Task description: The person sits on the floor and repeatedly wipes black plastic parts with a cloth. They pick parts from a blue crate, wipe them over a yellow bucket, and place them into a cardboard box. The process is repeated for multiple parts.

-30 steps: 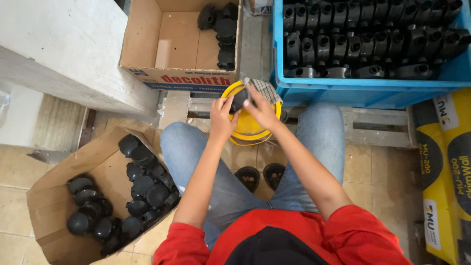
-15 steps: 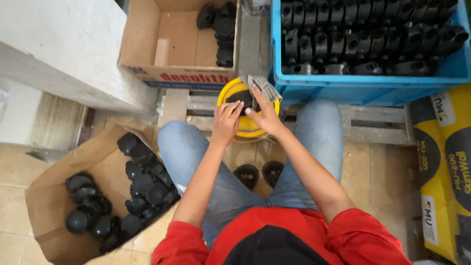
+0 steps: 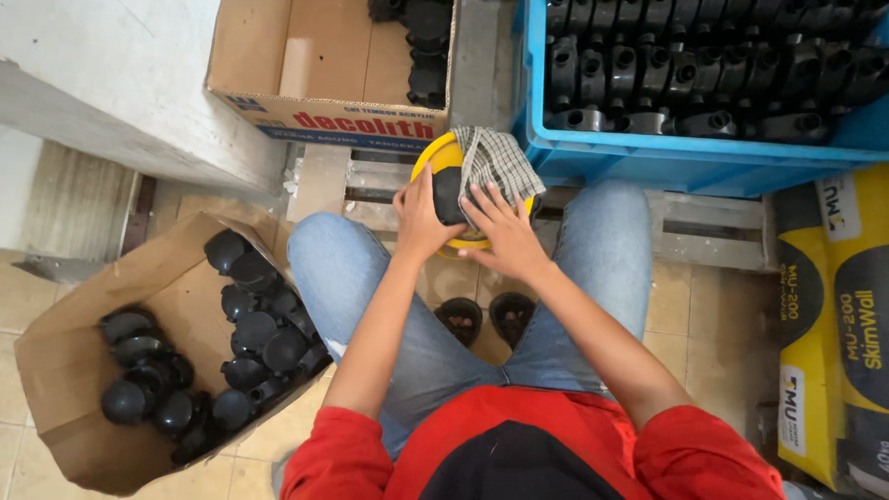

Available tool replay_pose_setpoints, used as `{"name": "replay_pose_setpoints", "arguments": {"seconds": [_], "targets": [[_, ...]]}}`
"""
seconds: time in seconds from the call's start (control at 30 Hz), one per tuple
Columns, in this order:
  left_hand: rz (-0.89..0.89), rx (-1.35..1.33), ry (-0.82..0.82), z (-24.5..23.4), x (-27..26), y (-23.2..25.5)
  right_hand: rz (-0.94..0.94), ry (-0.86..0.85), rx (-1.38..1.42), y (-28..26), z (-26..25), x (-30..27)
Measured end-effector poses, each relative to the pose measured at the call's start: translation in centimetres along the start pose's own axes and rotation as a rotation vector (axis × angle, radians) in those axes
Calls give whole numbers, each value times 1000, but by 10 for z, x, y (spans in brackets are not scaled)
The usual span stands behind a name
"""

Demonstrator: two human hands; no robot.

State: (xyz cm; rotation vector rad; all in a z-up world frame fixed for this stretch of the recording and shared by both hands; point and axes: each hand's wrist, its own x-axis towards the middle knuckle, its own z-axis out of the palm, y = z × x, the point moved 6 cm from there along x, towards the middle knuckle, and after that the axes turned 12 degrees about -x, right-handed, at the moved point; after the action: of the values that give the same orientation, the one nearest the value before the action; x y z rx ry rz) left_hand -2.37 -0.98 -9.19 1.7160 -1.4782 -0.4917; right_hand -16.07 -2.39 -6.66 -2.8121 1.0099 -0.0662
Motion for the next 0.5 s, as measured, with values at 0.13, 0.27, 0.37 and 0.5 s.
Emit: {"name": "replay_pose_setpoints", "arguments": {"seconds": [0.13, 0.27, 0.37, 0.5], "targets": [[-37, -7, -28, 6, 1, -10, 28, 7, 119, 5, -1, 26], [-25, -40, 45, 5, -1, -11, 91, 44, 187, 13, -3, 37], [-29, -59, 66, 5, -2, -15, 71, 45, 194, 9, -2, 19], [31, -49, 88, 5, 0, -16, -60, -33, 12, -15, 2, -3]]}}
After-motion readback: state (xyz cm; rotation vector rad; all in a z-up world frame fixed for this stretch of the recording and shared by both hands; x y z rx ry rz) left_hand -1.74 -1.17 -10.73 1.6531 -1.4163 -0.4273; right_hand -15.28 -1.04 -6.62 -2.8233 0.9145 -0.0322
